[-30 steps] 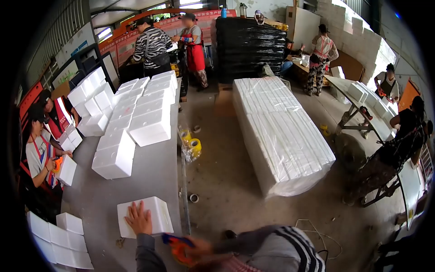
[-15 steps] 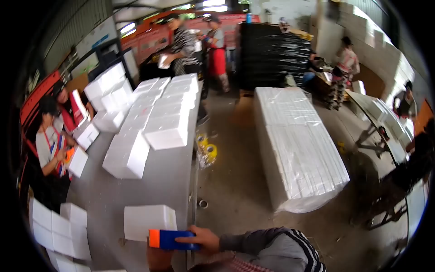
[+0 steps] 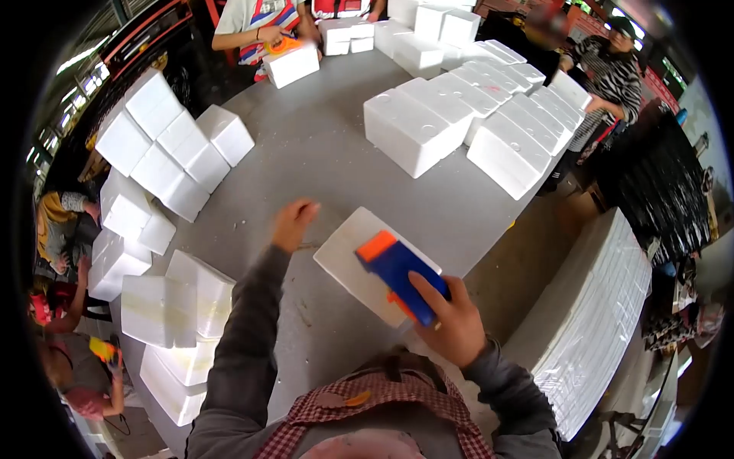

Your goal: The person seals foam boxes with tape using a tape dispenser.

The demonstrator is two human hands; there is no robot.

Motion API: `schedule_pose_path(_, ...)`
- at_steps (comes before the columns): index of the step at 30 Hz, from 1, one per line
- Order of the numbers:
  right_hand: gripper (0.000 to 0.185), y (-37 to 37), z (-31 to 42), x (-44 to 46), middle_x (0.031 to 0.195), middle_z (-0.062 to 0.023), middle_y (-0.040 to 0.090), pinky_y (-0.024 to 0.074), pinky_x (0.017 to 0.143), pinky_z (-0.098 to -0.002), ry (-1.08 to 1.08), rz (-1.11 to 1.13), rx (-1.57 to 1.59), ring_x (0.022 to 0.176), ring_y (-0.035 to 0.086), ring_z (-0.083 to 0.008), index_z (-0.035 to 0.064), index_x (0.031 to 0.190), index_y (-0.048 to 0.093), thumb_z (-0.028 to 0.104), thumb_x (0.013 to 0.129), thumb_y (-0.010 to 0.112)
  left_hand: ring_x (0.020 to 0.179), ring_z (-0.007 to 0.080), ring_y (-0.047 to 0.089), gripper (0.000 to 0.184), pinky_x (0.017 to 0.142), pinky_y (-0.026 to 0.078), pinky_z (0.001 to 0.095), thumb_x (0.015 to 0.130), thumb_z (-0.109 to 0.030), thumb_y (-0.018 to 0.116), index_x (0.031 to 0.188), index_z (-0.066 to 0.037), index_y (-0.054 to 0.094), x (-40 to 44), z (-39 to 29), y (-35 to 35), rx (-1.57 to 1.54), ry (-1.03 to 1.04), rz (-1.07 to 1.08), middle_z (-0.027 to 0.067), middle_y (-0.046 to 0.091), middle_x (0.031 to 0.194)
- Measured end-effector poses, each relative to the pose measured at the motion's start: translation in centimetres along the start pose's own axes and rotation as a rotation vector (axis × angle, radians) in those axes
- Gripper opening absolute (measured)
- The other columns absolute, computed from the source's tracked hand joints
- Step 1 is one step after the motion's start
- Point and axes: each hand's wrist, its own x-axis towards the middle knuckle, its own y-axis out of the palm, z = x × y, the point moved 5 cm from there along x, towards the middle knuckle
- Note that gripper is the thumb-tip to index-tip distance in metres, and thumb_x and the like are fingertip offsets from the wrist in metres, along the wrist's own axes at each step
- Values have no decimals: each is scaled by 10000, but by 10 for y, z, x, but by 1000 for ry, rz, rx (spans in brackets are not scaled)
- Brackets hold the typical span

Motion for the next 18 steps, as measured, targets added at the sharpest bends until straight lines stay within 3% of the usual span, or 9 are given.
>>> schedule_pose_path(1,616,10,0,8,990,-169,481,507,666,-377,0,16,-1,793,578,-332,191,1190,523,34,611,667,652,154,545,211,603,428,290,855,-198,504,746,-29,568,3,33,15,-7,-14,-2,86,584,677)
schedule_pose_path(3,578,40,-9,21,957,-159,468,499,624,-385,23,210,-191,758,571,-324,185,1198,510,84,643,635,735,205,596,212,662,457,332,837,-243,526,807,-49,604,16,99,68,133,-69,357,120,635,797)
schedule_pose_path(6,570,49,-18,25,937,-159,464,492,600,-391,80,267,-240,738,568,-315,198,1211,491,113,661,608,804,249,609,216,728,465,350,827,-256,525,895,-67,607,-8,150,89,450,-301,336,144,637,849)
schedule_pose_path(8,591,49,-16,23,947,-160,460,494,608,-392,84,226,-207,734,568,-307,209,1227,473,107,659,601,862,285,602,248,774,461,359,850,-242,495,1044,-112,579,-5,140,72,337,-270,95,136,631,925)
schedule_pose_path(10,602,51,-19,22,918,-145,457,487,588,-377,58,242,-256,695,562,-307,199,1236,469,148,660,633,1036,310,537,318,838,445,378,878,-240,454,1177,-151,518,0,53,42,-190,6,-3,138,571,1114)
schedule_pose_path(12,603,51,-21,19,976,-157,452,492,599,-380,17,237,-208,743,570,-299,205,1252,449,159,676,623,1158,303,445,365,883,427,389,898,-257,422,1243,-149,471,-23,8,59,346,654,156,126,468,1264)
schedule_pose_path(14,567,31,-26,1,980,-149,464,506,645,-383,37,196,-178,775,569,-307,222,1252,447,127,707,570,1217,320,363,420,909,415,389,894,-275,411,1274,-96,432,-54,-36,69,632,611,330,123,405,1322)
schedule_pose_path(17,602,4,-60,-53,1076,-179,459,491,773,-395,102,183,21,884,548,-355,186,1277,424,140,721,650,1172,299,433,451,897,427,375,914,-333,368,1280,-75,417,-46,0,73,539,725,242,133,451,1283)
schedule_pose_path(18,615,-4,-79,-82,1086,-186,460,486,785,-391,93,145,26,909,539,-356,178,1275,422,121,712,663,1150,268,461,468,905,422,362,922,-363,342,1286,-76,407,-36,21,63,-109,174,366,132,470,1261)
